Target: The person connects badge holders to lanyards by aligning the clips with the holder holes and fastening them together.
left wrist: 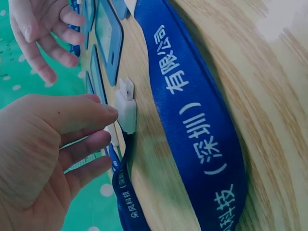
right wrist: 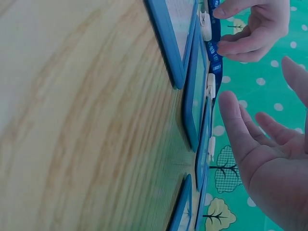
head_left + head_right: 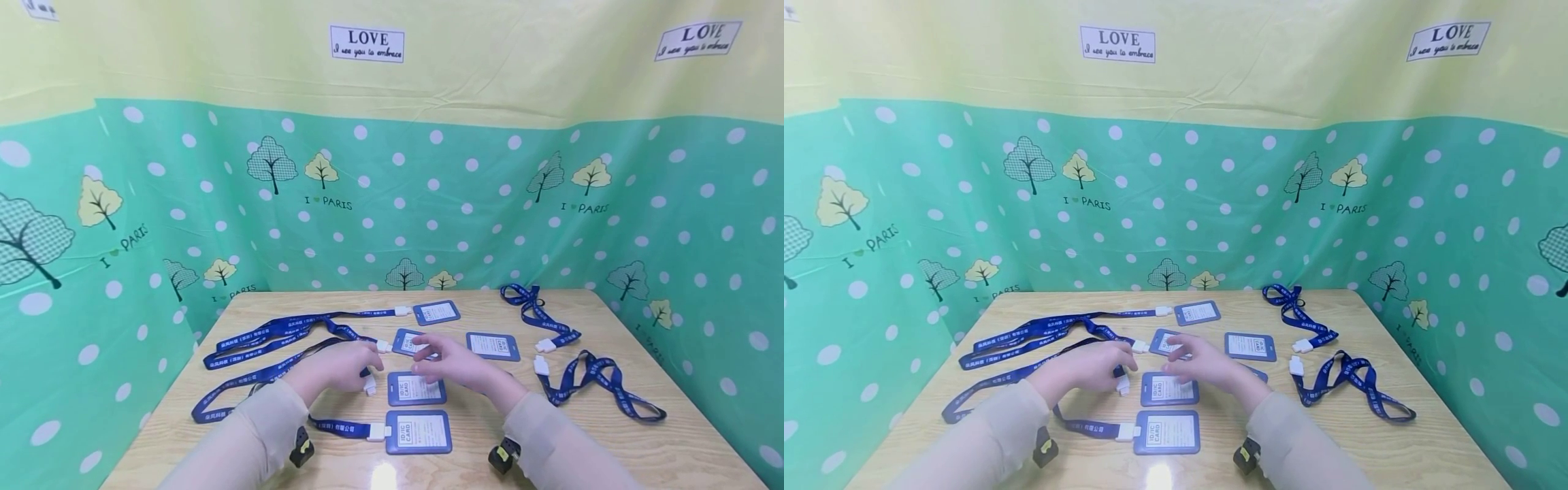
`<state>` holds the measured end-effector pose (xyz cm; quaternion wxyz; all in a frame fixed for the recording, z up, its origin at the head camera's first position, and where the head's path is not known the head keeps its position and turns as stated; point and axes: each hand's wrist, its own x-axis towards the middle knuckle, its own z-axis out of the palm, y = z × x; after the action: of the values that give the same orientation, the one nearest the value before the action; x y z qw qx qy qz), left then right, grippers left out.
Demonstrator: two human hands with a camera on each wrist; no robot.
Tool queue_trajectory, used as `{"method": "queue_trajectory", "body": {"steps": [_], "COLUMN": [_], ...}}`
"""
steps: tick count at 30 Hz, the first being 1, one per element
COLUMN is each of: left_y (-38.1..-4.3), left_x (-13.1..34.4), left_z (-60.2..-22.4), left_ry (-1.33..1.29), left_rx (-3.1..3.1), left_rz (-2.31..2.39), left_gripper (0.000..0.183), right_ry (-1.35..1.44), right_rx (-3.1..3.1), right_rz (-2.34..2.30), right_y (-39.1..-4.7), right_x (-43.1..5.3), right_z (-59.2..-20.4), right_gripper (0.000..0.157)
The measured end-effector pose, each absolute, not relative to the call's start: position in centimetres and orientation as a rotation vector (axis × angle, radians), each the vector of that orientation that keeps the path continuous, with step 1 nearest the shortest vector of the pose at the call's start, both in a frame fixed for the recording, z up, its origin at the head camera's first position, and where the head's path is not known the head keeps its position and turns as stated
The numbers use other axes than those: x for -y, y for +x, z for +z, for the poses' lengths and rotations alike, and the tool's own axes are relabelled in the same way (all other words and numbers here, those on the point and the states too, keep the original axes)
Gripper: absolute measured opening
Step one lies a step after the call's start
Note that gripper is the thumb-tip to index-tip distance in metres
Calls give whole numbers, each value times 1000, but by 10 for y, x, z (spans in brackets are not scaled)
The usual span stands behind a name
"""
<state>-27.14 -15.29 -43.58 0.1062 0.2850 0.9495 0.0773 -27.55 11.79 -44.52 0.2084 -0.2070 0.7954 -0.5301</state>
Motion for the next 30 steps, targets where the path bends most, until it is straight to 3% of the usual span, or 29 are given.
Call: {"method": "queue_trajectory", "body": {"steps": [9, 30], "left_y": [-268, -271], "left_x": [152, 153], "left_z": [-437, -441], "left_ry": [824, 896], "left_rx": [-2778, -2767], "left_rz": [216, 147], "left_gripper": [47, 31], "right_ry": [-557, -581], "right_rx": [-2215, -2234], "right_rz": [-1431, -1398], "right_y": [-273, -274], "right_x": [-116, -117], "right_z": [-446, -448], "right_gripper": [76, 72]}}
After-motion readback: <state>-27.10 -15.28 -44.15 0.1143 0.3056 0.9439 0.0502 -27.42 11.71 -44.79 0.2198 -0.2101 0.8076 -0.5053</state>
